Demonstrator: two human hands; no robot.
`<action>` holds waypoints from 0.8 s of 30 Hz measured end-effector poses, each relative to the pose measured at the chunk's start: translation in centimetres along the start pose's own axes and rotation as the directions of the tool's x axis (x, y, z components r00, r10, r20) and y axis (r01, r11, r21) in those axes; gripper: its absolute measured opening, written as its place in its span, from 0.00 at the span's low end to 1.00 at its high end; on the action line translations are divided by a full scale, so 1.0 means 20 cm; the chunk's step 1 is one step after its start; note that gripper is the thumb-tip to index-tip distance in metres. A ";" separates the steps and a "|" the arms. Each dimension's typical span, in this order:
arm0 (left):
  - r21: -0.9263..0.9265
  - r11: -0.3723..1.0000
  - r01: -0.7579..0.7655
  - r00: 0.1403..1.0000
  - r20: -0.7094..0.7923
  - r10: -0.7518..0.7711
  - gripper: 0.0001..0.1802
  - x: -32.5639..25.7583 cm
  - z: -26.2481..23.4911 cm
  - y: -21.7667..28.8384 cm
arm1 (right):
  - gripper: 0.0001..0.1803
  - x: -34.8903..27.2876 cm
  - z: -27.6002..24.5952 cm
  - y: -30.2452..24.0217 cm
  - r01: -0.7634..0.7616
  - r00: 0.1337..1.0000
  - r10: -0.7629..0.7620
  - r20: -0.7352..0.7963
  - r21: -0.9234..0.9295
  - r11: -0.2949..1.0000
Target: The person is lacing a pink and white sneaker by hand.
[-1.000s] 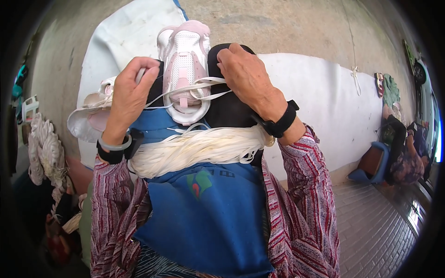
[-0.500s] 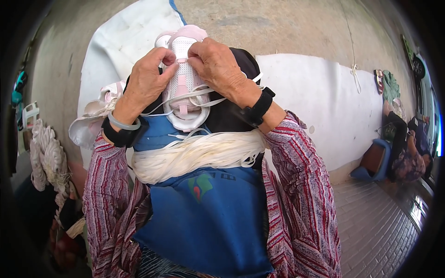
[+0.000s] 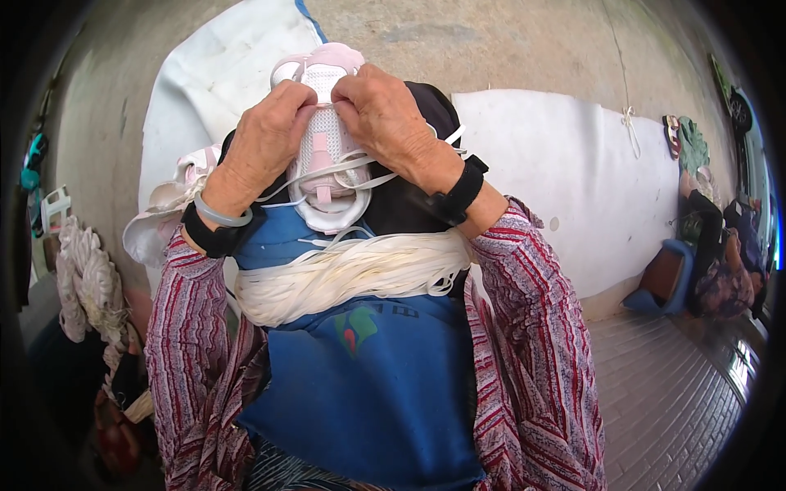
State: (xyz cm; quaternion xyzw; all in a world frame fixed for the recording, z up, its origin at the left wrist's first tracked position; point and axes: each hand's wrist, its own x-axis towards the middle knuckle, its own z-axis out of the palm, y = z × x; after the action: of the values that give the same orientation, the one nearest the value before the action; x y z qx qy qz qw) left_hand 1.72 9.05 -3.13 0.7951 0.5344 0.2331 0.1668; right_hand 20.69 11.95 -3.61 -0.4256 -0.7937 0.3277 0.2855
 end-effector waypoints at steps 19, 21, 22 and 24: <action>-0.047 0.997 0.067 0.998 0.014 -0.066 0.05 0.01 -0.01 0.01 | 0.06 0.00 0.06 0.03 0.044 0.996 -0.047 -0.074 -0.029 0.999; -0.044 0.997 0.068 0.998 0.010 -0.068 0.05 0.02 -0.01 0.01 | 0.06 -0.01 0.07 0.03 0.057 0.995 -0.059 -0.086 -0.025 0.998; -0.041 0.997 0.070 0.998 0.005 -0.070 0.05 0.02 -0.01 0.01 | 0.06 -0.01 0.08 0.03 0.087 0.992 -0.095 -0.080 -0.108 0.990; -0.037 0.997 0.066 0.998 0.008 -0.066 0.05 0.02 0.00 0.02 | 0.06 -0.01 0.08 0.03 0.109 0.989 -0.126 -0.078 -0.194 0.975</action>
State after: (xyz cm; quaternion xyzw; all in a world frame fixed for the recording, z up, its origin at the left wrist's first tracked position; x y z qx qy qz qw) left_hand 2.12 9.38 -2.86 0.7746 0.5554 0.2345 0.1912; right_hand 19.90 11.49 -5.10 -0.4175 -0.8314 0.2140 0.2978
